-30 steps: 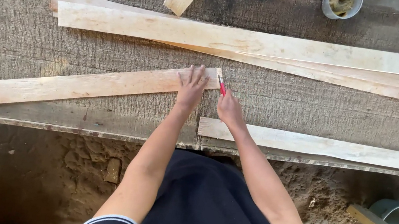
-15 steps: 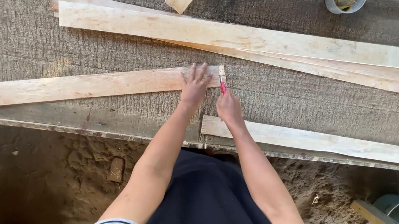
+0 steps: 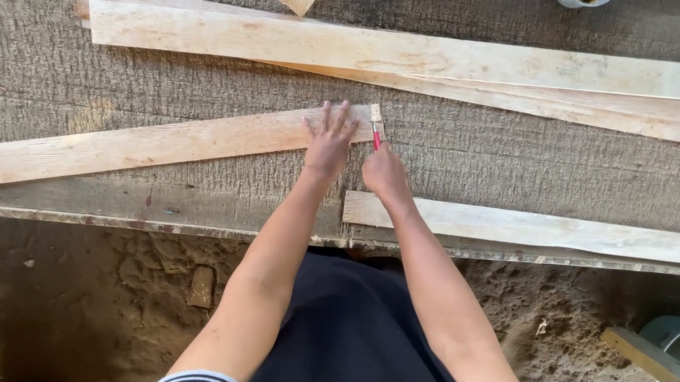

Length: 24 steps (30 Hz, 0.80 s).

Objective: Trimming thin wood strips to size using a utility knife on a wooden workbench.

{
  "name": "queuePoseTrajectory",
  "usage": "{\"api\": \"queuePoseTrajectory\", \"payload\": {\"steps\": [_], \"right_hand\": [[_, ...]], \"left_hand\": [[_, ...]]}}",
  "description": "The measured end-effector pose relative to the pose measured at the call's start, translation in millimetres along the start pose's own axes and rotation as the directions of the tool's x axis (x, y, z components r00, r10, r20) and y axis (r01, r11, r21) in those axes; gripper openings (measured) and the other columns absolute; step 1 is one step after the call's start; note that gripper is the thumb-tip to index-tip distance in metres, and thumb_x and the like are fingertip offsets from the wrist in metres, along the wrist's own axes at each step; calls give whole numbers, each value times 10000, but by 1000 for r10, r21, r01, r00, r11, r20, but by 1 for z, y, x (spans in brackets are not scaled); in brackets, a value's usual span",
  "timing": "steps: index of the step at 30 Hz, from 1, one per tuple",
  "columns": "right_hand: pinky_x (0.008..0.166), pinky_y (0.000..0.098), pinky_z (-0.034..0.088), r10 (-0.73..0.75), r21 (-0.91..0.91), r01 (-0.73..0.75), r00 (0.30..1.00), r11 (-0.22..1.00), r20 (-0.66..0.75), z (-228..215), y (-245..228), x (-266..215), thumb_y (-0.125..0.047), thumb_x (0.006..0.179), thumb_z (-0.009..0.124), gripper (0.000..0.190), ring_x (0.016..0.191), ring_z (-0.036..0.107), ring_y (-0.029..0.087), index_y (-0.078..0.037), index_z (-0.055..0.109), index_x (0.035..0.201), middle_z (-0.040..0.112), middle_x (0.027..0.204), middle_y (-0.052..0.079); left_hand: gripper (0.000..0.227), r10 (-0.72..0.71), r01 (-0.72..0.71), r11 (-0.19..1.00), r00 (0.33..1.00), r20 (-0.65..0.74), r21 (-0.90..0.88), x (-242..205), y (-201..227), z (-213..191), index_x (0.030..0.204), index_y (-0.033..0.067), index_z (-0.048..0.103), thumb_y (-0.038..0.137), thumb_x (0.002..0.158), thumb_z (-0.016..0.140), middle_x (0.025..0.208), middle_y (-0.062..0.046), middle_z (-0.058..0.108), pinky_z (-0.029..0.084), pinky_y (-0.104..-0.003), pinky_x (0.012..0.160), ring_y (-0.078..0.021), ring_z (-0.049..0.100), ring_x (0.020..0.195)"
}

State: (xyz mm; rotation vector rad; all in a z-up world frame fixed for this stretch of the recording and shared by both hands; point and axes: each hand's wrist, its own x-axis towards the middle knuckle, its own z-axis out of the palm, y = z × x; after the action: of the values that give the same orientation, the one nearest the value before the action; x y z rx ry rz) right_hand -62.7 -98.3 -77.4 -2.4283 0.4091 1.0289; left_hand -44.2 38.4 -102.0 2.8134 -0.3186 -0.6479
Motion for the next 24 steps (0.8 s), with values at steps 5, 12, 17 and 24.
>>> {"api": "queuePoseTrajectory", "payload": {"steps": [5,12,17,24], "right_hand": [[765,594,599,-13,46,14,1000,999,-16,21,23,28,-226,1007,359,425,876,706,505,45,515,1294,670,1085,360],[697,581,607,0,88,-1,1000,996,8,-7,-4,-26,-219,995,356,436,670,725,457,43,525,1299,685,995,351],[731,593,594,9,39,-9,1000,999,10,4,4,-27,-207,986,369,459,814,720,494,44,481,1354,681,1055,348],[790,607,580,14,64,-15,1000,998,26,16,13,-45,-166,970,351,480,847,726,524,94,445,1362,691,1024,385]], "left_hand": [[647,-6,6,1000,1000,12,23,1,2,-7,1554,306,463,49,973,589,1720,-59,194,209,-777,1149,-401,98,1564],[731,-8,8,1000,1000,-2,29,-4,5,-14,1547,292,480,-41,911,617,1713,-62,225,228,-774,1142,-407,136,1559],[750,7,-6,999,1000,-31,38,-5,6,-16,1533,280,506,-80,885,618,1698,-85,260,262,-787,1117,-424,174,1547],[705,-1,7,998,996,-92,61,-1,5,-3,1479,308,563,-75,889,593,1674,-75,327,296,-794,1097,-413,225,1535]]}}
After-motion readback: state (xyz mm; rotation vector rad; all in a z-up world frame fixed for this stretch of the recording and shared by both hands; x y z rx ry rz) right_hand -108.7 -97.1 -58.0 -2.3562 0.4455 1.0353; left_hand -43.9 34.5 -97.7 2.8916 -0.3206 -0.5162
